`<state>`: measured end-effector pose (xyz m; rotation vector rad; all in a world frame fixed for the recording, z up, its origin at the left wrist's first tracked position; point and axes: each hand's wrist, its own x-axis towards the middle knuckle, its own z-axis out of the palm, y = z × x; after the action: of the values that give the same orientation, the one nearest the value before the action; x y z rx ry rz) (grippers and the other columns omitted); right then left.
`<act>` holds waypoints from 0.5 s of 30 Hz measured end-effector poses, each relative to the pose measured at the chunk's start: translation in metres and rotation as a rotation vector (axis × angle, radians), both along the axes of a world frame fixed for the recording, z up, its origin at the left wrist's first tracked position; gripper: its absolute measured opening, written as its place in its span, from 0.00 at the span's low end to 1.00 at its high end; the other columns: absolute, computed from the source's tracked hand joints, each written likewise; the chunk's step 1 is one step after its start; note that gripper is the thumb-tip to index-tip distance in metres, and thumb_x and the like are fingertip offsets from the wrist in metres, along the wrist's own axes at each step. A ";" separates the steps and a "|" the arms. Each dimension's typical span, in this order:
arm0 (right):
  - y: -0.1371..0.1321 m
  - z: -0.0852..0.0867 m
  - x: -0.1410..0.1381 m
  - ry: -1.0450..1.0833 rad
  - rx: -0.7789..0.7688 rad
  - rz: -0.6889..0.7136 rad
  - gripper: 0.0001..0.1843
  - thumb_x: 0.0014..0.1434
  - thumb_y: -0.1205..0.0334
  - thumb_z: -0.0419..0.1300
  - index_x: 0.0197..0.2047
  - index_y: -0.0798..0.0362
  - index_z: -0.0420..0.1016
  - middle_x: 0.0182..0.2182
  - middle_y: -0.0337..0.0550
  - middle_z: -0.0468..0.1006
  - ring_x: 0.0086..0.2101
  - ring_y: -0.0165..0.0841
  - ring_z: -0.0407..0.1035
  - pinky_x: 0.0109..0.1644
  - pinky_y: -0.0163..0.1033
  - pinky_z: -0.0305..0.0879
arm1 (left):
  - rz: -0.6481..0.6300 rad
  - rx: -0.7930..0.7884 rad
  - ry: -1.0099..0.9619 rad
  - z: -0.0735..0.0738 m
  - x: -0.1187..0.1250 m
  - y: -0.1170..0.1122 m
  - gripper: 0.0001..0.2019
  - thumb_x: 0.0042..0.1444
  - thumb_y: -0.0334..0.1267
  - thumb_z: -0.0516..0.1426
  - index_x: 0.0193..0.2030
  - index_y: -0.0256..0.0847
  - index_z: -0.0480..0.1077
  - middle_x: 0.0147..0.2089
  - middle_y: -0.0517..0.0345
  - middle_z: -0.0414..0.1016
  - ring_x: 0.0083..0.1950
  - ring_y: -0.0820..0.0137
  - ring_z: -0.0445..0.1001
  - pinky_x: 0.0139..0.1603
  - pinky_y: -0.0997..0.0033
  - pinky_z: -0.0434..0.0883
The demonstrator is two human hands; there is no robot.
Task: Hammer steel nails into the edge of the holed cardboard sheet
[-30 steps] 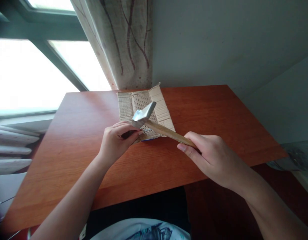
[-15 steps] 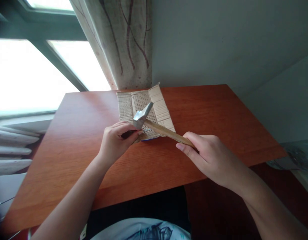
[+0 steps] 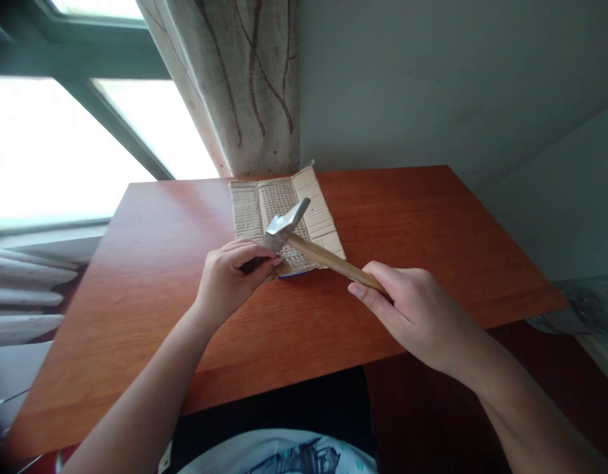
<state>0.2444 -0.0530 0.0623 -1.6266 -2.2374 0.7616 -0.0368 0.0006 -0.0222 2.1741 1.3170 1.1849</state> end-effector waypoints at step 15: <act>-0.004 0.003 0.002 -0.001 0.049 0.005 0.22 0.73 0.47 0.53 0.29 0.49 0.64 0.19 0.32 0.62 0.20 0.28 0.59 0.24 0.36 0.52 | -0.008 -0.013 -0.003 0.002 0.000 0.001 0.03 0.60 0.33 0.63 0.35 0.43 0.79 0.36 0.58 0.84 0.36 0.68 0.80 0.39 0.69 0.74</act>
<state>0.2469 -0.0569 0.0652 -1.6001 -2.2437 0.7008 -0.0364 0.0015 -0.0206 2.1656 1.3107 1.1728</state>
